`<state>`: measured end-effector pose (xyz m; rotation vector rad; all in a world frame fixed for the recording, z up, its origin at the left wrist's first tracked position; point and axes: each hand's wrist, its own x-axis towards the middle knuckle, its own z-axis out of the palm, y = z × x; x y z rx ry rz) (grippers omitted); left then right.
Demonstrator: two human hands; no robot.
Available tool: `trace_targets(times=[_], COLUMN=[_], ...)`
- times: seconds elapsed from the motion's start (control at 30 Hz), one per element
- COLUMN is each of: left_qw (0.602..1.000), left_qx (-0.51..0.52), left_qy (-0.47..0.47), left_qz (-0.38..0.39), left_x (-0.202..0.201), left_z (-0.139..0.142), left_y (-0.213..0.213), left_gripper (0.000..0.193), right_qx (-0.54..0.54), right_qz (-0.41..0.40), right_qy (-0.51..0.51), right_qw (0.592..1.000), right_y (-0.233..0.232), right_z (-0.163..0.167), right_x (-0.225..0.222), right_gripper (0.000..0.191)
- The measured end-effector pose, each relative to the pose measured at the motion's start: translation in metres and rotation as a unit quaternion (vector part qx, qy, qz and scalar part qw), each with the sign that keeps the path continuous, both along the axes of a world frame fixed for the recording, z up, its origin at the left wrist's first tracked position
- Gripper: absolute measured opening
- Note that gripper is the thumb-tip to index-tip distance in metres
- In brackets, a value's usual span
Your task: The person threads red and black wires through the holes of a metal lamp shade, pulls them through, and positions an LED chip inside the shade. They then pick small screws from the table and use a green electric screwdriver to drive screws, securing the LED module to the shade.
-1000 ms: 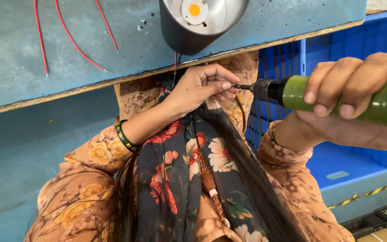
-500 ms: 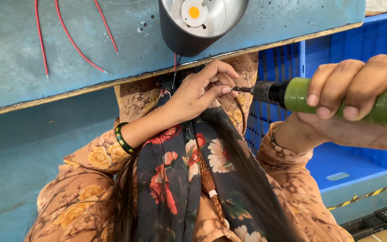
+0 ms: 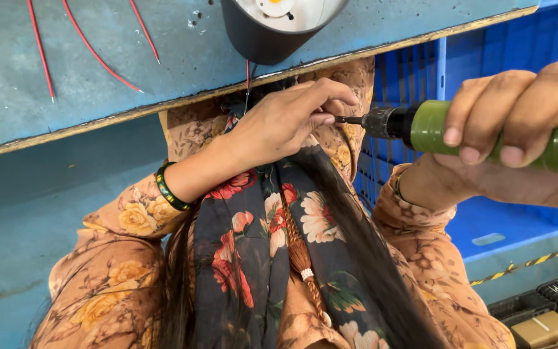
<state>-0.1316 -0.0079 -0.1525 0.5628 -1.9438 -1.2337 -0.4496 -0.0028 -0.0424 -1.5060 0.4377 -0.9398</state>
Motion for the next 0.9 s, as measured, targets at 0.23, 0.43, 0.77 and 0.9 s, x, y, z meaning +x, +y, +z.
trace_targets(times=[0.23,0.43,0.77,0.9], left_qw=[0.999,0.980,0.764,0.722], left_qx=[0.006,-0.157,-0.458,-0.539], left_qy=[-0.008,-0.121,-0.455,-0.428], left_qz=[-0.030,-0.032,-0.009,-0.072], left_x=[0.001,0.063,0.110,0.074], left_z=[0.020,0.106,0.148,0.135], left_y=[-0.008,0.001,-0.102,-0.141], left_gripper=[0.041,0.048,0.047,0.028], right_qx=[-0.020,-0.080,-0.080,-0.093], right_qz=[-0.050,-0.137,-0.148,-0.138], right_qy=[-0.073,-0.214,-0.227,-0.238], right_qw=[0.996,0.964,0.959,0.957], right_y=[0.001,0.011,0.001,-0.003], right_z=[-0.002,-0.035,-0.031,-0.023], right_x=[0.017,0.020,0.016,0.003], right_gripper=[0.032,0.042,0.064,0.062])
